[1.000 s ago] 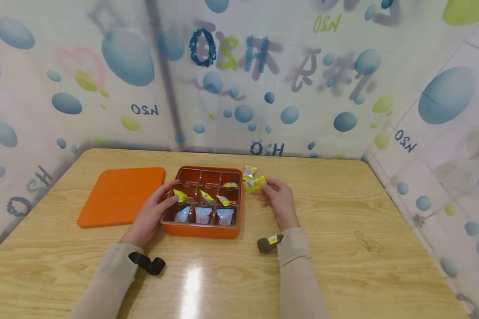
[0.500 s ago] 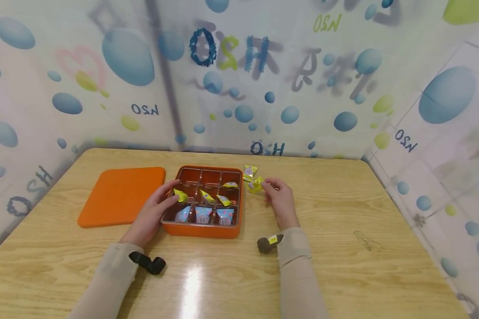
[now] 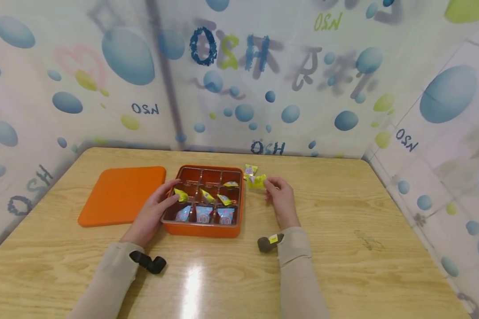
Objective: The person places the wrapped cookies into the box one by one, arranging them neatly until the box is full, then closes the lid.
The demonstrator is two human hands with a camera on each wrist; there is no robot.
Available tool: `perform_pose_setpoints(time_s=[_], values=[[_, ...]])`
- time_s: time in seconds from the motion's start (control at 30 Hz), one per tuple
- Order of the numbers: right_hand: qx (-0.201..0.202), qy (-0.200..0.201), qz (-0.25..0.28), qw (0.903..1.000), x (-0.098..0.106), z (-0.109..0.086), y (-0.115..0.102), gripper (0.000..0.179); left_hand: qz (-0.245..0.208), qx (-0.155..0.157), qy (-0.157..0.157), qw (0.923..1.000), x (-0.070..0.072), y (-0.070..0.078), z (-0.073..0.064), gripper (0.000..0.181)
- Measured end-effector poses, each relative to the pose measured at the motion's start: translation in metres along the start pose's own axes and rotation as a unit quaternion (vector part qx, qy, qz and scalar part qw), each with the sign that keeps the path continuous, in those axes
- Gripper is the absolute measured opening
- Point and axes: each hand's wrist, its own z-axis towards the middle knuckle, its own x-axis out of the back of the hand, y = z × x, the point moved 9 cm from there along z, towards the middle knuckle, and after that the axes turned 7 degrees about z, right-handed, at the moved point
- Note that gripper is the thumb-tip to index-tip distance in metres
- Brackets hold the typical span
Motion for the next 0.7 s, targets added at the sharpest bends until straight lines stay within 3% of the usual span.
perform_pose_setpoints(time_s=[0.2, 0.5, 0.7], values=[[0.003, -0.011, 0.036, 0.9993, -0.001, 0.000, -0.002, 0.029, 0.002, -0.009, 0.004, 1.0000, 0.002, -0.016, 0.009, 0.047], [-0.008, -0.025, 0.099, 0.9948, -0.013, -0.004, -0.007, 0.024, 0.005, -0.004, 0.005, 1.0000, 0.003, -0.017, 0.010, 0.047], [0.009, -0.034, 0.109, 0.9934, -0.023, -0.005, -0.014, 0.021, -0.002, 0.004, 0.001, 1.0000, 0.001, -0.008, 0.005, 0.046]])
